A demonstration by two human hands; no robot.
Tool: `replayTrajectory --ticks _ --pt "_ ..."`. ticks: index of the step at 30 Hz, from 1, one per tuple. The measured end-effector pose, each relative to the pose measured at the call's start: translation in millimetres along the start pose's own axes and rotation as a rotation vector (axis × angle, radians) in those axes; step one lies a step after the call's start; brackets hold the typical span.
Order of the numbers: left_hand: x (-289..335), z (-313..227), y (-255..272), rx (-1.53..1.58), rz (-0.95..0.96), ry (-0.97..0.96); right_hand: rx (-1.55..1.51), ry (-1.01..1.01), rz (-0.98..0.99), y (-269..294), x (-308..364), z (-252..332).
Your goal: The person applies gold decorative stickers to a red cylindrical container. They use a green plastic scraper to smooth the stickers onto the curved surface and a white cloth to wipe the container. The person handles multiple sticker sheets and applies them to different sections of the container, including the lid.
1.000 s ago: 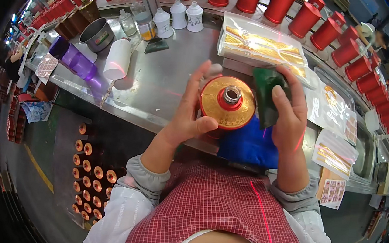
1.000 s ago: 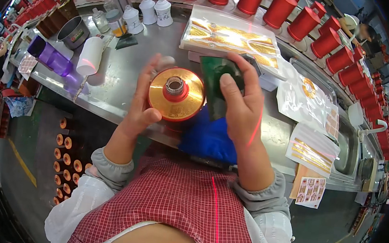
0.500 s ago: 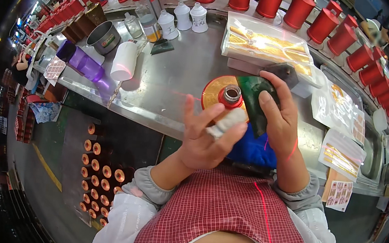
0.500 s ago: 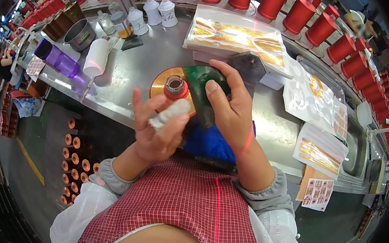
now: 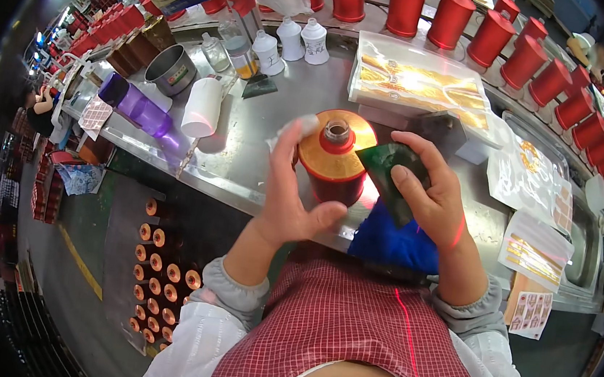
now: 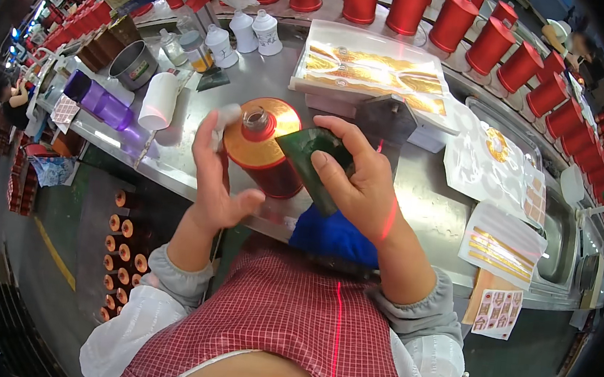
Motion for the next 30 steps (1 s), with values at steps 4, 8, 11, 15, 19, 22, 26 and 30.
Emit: replayTrajectory --ticks 4,8,11,15,19,22,26,30 --pt "-20.8 13.6 16.2 0.063 0.249 0.18 0.035 0.017 -0.006 13.9 -10.9 1.9" --pt "-12.9 27.0 9.8 0.18 0.169 0.159 0.014 0.095 0.006 16.0 -47.8 9.8" --pt "-2.2 26.9 4.1 0.087 0.111 0.129 0.391 0.118 -0.044 18.3 -78.5 0.5" --pt "-4.8 20.0 12.1 0.501 0.15 0.249 0.057 0.091 0.28 12.1 -92.4 16.2" --pt "-14.5 20.3 20.0 0.468 0.32 0.379 0.121 0.2 0.24 5.6 -116.7 13.0" --pt "-7.0 26.6 17.8 0.412 0.289 0.363 0.41 0.243 0.479 -10.4 -129.8 28.4" --pt "-5.1 16.7 8.9 0.451 0.213 0.339 0.343 0.304 0.604 -17.9 -141.9 34.6" --pt "-0.7 17.1 2.0 0.177 0.12 0.219 0.398 0.265 0.544 -18.4 -144.1 29.4"
Point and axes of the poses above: each hand's wrist, its own x-axis away from the middle knuckle, its own y-axis out of the back of the hand, z = x × y, the point moved 1 cm from there along -x, towards the middle knuckle, and after that the axes turned 4 degrees about z, right-handed, at the moved point
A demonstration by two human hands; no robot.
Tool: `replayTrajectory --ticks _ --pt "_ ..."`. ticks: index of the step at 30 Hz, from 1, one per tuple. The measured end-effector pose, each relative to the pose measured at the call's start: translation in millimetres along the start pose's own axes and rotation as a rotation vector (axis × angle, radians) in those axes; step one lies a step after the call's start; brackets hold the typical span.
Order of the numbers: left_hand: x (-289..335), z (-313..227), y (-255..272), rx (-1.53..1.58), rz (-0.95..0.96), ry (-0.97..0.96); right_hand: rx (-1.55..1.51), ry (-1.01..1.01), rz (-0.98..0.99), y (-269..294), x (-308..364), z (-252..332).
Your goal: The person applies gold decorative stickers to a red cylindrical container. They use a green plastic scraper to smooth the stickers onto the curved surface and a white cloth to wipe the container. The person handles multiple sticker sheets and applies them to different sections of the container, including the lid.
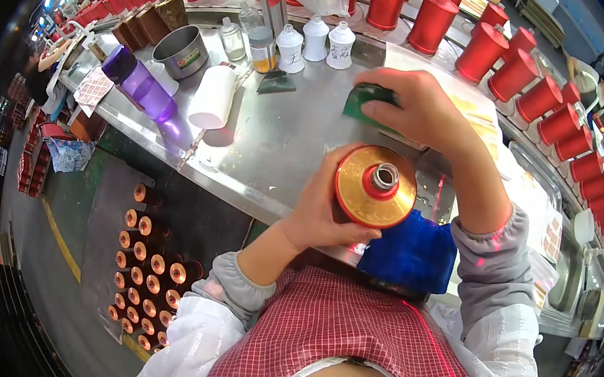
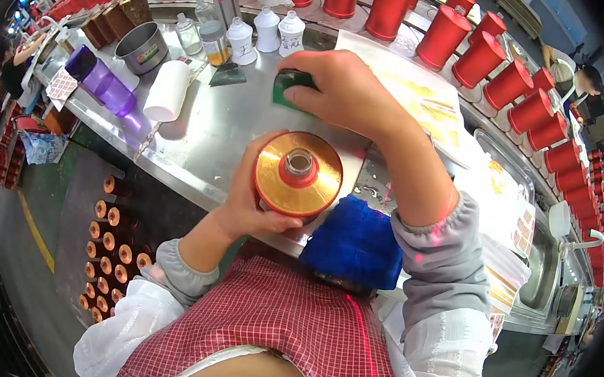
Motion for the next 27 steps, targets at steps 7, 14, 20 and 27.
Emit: replayTrajectory --ticks 7,14,20,27 --pt "9.9 -5.0 -20.6 -0.002 -0.139 -0.053 -0.151 -0.289 -0.303 -6.7 38.9 -0.6" --pt "5.0 -1.1 -2.6 0.04 0.052 0.036 0.056 -0.021 -0.652 -31.4 107.2 3.5" --pt "14.0 10.1 -22.3 -0.168 -0.187 -0.105 0.217 0.334 -0.299 -48.2 127.2 50.0" --pt "11.7 -17.2 -17.4 -0.802 -0.193 -0.378 0.122 -0.025 -0.612 -49.7 146.1 37.6"
Point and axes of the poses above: each hand's wrist, its own x-axis away from the middle knuckle, its own y-axis out of the back of the hand, z = x × y, the point moved 1 cm from there along -x, towards the middle knuckle, and after that the axes turned 4 degrees about z, right-handed, at the moved point
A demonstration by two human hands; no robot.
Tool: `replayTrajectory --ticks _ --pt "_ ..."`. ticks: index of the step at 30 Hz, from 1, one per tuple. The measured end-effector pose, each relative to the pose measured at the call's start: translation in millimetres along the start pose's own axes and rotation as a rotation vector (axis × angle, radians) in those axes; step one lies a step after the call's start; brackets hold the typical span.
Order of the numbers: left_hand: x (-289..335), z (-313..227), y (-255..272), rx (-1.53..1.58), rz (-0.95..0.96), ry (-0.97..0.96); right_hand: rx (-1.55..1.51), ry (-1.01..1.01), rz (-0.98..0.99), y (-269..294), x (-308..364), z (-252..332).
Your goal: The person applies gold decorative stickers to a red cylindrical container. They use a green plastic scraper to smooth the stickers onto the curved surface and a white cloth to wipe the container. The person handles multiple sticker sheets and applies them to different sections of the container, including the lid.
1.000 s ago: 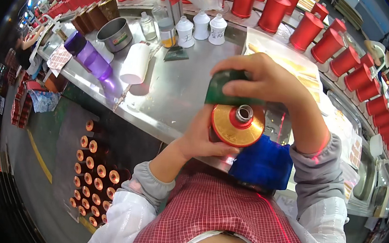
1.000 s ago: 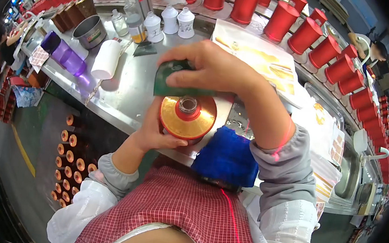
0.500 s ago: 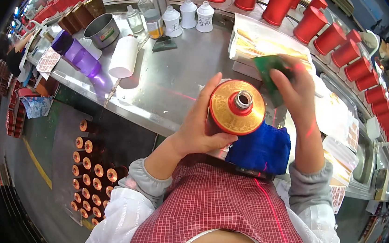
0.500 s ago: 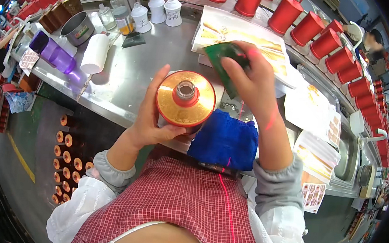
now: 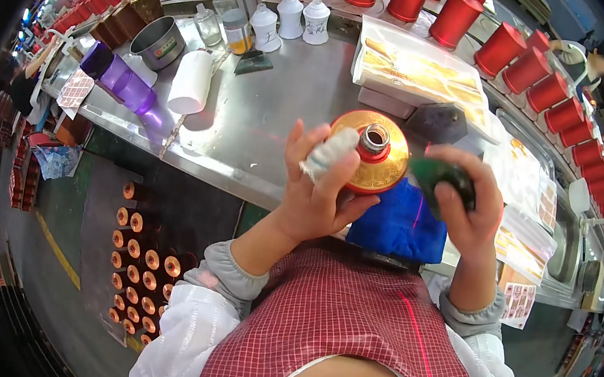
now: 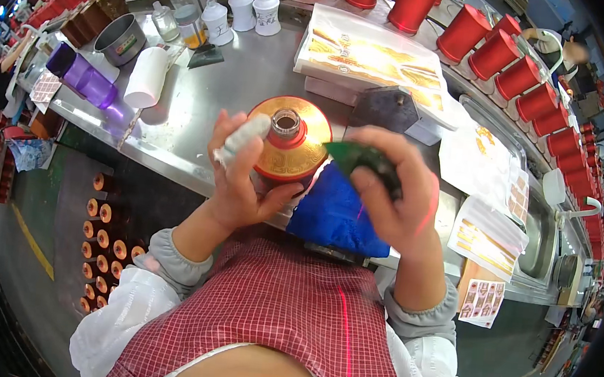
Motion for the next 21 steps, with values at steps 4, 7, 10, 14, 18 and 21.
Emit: replayTrajectory --ticks 4,7,10,14,18,21 --pt "13.4 -11.3 -0.6 -0.093 -0.088 -0.245 -0.042 -0.125 0.132 -16.4 5.5 -24.6" --pt "9.1 0.7 17.4 0.08 0.02 -0.302 0.114 -0.025 0.265 -26.8 13.6 -35.6" --pt "9.7 14.2 18.0 0.46 0.151 0.061 0.031 -0.083 0.277 -39.5 25.6 -35.6" --pt "4.3 29.0 -7.4 0.842 0.289 0.28 0.018 -0.044 0.27 -46.8 15.1 -34.9" --pt "-51.2 6.0 6.2 0.842 0.392 0.298 -0.035 -0.116 0.194 -9.5 14.1 -13.1" --pt "-74.9 -15.7 -13.6 1.133 0.474 0.564 -0.179 -0.27 0.111 14.3 23.0 1.1"
Point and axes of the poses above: each hand's wrist, its own x-axis away from the middle knuckle, its own y-axis out of the back of the hand, z = x × y, the point moved 1 cm from there along -x, towards the middle knuckle, and after that the axes turned 4 degrees about z, right-handed, at the moved point
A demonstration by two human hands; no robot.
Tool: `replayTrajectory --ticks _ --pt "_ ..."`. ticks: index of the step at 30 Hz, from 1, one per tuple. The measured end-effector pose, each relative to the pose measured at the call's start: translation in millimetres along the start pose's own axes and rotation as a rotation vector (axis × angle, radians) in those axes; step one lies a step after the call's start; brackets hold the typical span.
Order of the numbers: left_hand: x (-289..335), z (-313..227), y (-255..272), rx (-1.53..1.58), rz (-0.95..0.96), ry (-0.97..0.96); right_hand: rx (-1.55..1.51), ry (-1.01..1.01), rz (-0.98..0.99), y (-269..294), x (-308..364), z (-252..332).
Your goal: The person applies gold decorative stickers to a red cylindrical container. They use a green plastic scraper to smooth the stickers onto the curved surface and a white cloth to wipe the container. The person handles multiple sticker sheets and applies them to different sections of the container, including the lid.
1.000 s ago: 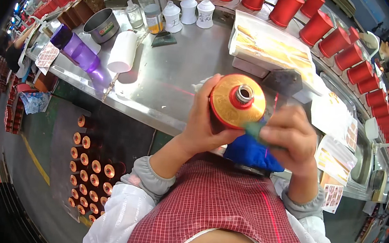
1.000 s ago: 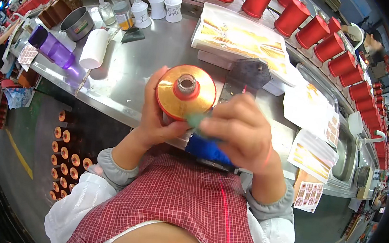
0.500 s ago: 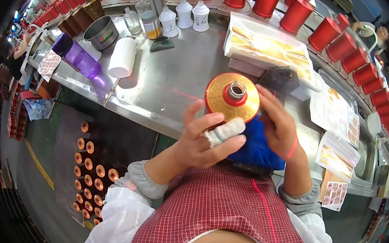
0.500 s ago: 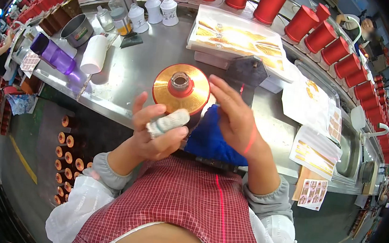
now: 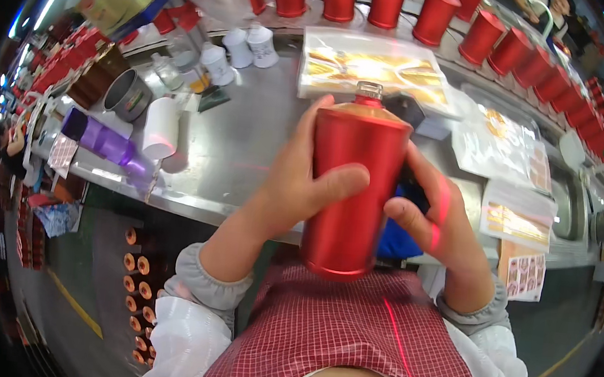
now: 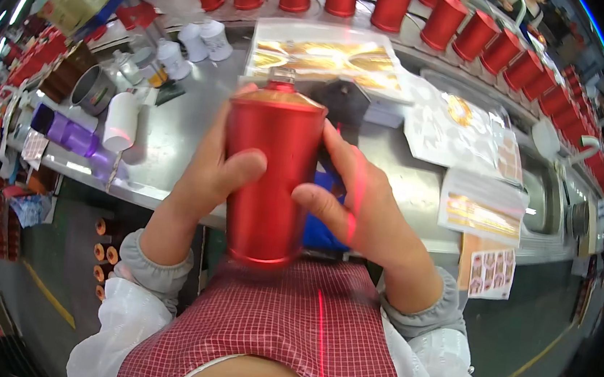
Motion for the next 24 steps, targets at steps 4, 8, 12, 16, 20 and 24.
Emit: replayTrajectory --ticks 4,8,12,16,20,24 --pt "-17.7 45.3 -31.2 0.266 0.033 0.315 -0.068 -0.194 -0.037 8.8 21.0 -33.0" --pt "-40.8 62.1 -45.8 0.286 0.065 0.317 -0.065 -0.334 -0.116 17.1 27.9 -65.3" --pt "-60.5 77.9 -52.4 0.148 -0.034 0.326 -0.118 -0.354 -0.205 26.7 19.1 -72.1" --pt "-60.3 80.6 -59.5 0.089 -0.025 0.207 0.132 -0.139 -0.247 35.2 31.8 -98.7" --pt "-43.4 74.4 -69.3 0.195 -0.066 0.198 0.3 -0.002 -0.327 81.8 72.6 -90.8" --pt "-40.6 72.5 -74.1 0.13 -0.03 0.2 0.614 -0.235 -0.48 181.1 149.6 -113.1"
Point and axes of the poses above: each hand's wrist, its own x-axis away from the middle knuckle, its own y-axis out of the back of the hand, z = x × y, the point moved 1 cm from there along -x, towards the middle knuckle, and after that the axes turned 4 degrees about z, right-handed, at the moved point
